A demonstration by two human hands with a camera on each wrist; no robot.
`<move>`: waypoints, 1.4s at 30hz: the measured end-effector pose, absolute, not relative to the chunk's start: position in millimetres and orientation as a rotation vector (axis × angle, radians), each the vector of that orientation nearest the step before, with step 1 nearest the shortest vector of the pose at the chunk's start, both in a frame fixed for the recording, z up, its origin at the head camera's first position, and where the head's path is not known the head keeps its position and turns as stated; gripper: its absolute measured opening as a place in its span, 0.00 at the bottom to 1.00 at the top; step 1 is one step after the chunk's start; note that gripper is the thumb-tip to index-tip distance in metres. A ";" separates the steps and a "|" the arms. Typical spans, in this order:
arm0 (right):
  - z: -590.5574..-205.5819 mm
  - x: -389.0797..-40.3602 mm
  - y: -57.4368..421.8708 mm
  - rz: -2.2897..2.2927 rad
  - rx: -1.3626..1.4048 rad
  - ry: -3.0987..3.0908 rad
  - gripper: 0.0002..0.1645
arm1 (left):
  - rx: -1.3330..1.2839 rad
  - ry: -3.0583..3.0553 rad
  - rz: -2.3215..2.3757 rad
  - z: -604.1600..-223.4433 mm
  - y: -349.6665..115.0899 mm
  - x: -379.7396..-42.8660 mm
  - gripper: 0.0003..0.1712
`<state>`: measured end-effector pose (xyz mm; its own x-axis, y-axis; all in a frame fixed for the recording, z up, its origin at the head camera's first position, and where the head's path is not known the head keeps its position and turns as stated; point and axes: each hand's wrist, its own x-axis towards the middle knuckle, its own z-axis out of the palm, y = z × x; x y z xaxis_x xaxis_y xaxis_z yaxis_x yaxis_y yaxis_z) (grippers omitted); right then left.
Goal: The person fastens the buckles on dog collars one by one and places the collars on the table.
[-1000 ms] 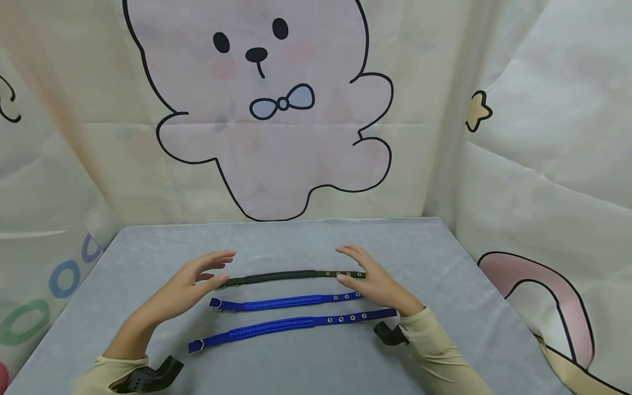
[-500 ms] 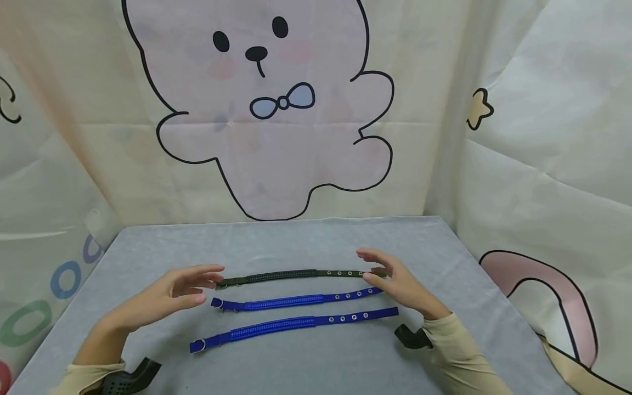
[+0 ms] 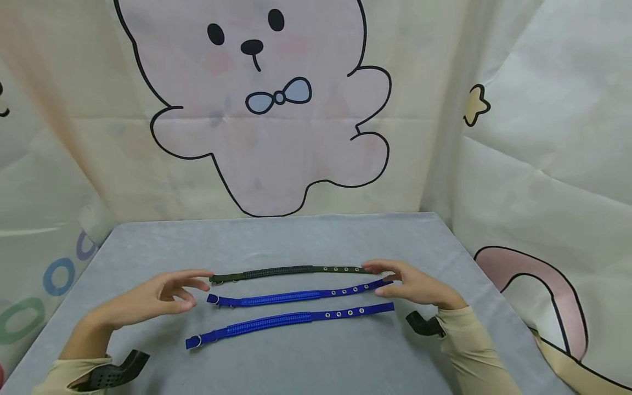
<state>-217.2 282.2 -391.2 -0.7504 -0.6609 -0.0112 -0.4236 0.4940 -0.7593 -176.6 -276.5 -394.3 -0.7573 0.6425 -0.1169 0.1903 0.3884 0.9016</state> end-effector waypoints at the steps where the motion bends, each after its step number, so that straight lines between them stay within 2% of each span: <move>1: -390.0 -218.0 283.8 -1.102 -0.919 2.428 0.32 | 0.701 2.205 1.332 -394.1 -278.2 -176.7 0.30; 9: -391.6 -219.9 292.5 -1.048 -0.938 2.283 0.26 | 0.783 2.084 1.315 -402.9 -286.5 -179.9 0.17; 12: -394.2 -220.0 294.1 -1.062 -0.936 2.235 0.24 | 0.781 2.045 1.311 -407.8 -285.6 -180.1 0.16; 21: -399.5 -221.2 298.7 -0.966 -0.869 2.254 0.27 | 0.647 1.945 1.230 -428.8 -266.1 -183.7 0.25; 29: -401.8 -219.8 297.9 -0.995 -0.670 2.214 0.21 | 0.690 1.960 1.191 -437.3 -255.6 -187.4 0.14; 38: -397.3 -221.1 292.1 -0.957 -0.709 2.275 0.13 | 0.714 2.058 1.156 -431.4 -257.1 -184.7 0.01; 42: -395.0 -220.2 290.8 -0.963 -0.758 2.304 0.14 | 0.697 2.079 1.161 -422.6 -254.6 -182.6 0.07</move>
